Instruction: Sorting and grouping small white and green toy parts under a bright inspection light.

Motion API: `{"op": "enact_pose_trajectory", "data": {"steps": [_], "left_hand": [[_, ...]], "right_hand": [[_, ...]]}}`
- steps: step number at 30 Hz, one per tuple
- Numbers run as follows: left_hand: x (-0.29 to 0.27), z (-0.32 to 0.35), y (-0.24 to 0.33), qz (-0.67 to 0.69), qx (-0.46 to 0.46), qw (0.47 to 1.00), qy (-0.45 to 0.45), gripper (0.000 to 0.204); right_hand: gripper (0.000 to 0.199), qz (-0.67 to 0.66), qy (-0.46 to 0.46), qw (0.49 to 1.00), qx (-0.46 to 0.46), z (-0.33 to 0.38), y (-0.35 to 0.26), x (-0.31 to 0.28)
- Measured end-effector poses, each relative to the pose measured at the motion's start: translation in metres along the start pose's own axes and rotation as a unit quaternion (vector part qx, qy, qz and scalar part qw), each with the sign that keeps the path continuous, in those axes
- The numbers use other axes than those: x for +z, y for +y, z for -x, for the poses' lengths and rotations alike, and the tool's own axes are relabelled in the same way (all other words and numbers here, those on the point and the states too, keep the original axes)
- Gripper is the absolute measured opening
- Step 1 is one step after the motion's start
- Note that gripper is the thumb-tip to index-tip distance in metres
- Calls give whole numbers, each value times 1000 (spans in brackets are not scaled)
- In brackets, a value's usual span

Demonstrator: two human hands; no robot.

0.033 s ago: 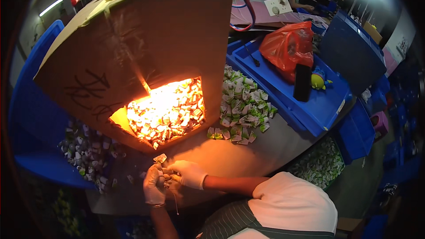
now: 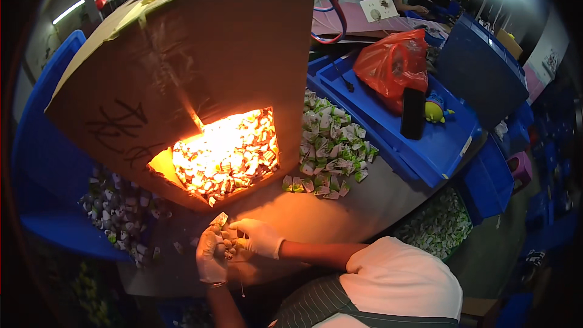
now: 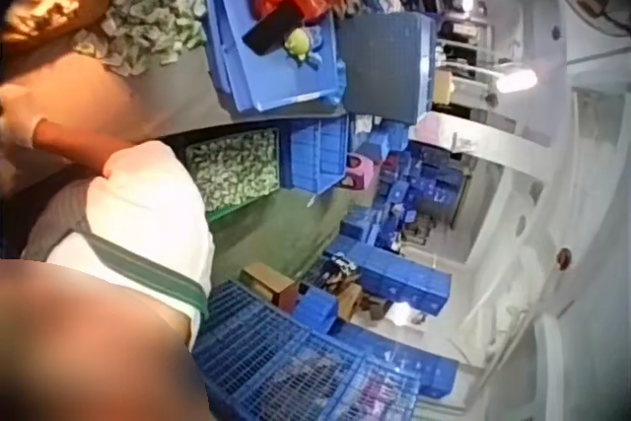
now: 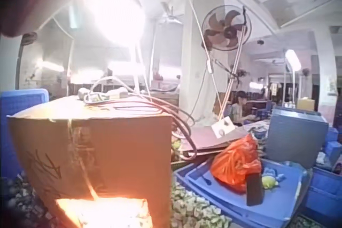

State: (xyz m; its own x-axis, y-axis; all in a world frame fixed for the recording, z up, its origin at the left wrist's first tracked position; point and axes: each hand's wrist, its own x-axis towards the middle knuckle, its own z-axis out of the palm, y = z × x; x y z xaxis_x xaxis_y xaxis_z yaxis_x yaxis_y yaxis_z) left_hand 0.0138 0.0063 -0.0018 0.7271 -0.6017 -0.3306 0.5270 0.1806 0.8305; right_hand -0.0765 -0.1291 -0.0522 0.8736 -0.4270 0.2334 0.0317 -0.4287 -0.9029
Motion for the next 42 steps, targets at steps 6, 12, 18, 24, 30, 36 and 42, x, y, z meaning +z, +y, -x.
{"op": "enact_pose_trajectory", "data": {"steps": [6, 12, 18, 24, 30, 36, 42], "left_hand": [[26, 33, 1, -23, -3, 995, -94, 35], [27, 48, -6, -128, -48, 990, -41, 36], [26, 35, -3, -229, 103, 966, -62, 52], [10, 41, -1, -327, 92, 939, -53, 67], [1, 42, 5, -390, 79, 915, -67, 66], [9, 46, 18, -345, 6, 935, -86, 55], [10, 38, -3, -498, 225, 837, 23, 34]], "right_hand": [[44, -473, -114, 846, 219, -2, -2, -23], [24, -428, -90, 881, 182, -5, -19, -38], [27, -344, -145, 895, 243, -12, -29, -67], [34, -295, -193, 903, 247, -15, -40, -56], [24, -293, -215, 906, 219, -12, -45, -51], [24, -287, -205, 922, 159, -14, -44, -46], [24, -396, -215, 830, 329, -7, -29, -48]]}}
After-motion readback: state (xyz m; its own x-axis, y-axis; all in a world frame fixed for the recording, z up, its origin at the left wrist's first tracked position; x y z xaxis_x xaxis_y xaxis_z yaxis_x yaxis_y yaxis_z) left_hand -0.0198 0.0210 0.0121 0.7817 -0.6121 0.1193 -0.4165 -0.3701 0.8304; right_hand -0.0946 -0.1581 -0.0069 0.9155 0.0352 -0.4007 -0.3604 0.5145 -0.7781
